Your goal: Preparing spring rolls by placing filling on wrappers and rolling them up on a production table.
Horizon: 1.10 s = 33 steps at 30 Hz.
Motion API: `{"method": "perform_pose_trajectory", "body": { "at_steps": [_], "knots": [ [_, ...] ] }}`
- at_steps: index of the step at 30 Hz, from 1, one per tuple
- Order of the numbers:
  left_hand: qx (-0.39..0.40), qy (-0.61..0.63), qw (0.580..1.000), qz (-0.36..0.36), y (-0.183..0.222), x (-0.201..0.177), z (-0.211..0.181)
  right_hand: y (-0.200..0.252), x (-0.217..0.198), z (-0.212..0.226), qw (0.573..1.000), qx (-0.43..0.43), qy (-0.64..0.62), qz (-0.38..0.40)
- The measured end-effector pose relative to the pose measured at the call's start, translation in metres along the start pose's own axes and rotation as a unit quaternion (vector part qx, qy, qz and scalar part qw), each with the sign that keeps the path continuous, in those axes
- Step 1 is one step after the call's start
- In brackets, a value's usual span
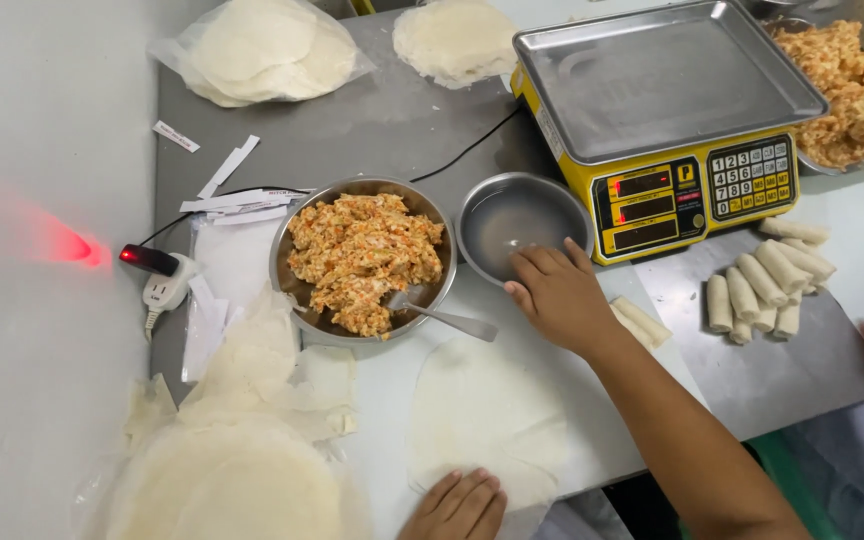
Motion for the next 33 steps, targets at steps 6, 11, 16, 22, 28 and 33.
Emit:
{"method": "perform_pose_trajectory", "body": {
  "at_steps": [6,11,16,22,28,33],
  "knots": [
    [0.023,-0.084,0.996,0.015,0.018,0.022,0.000,0.080,-0.038,0.073,0.973,-0.176,-0.107,-0.103],
    [-0.001,-0.045,0.996,0.072,0.029,0.040,-0.003,0.105,0.007,0.146,0.917,-0.360,-0.160,0.067],
    [0.001,-0.076,0.995,0.071,0.035,0.046,-0.002,0.058,0.054,0.111,0.944,-0.280,-0.102,0.140],
    [-0.005,-0.077,0.995,0.065,0.031,0.042,-0.003,0.065,0.037,0.128,0.944,-0.287,-0.081,0.142],
    [0.011,-0.094,0.995,0.038,0.032,0.041,-0.005,0.048,0.052,0.123,0.950,-0.275,-0.087,0.122],
    [0.005,-0.071,0.994,0.087,0.040,0.049,-0.004,0.038,0.063,0.103,0.967,-0.236,-0.027,0.091]
  ]
}}
Point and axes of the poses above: each hand's wrist, its own y-axis away from the middle knuckle, its own x-axis out of the palm, z = x × y, the point moved 9 cm from there along -y, towards the middle knuckle, and after that the axes turned 1 degree about -z, right-handed, at the moved point
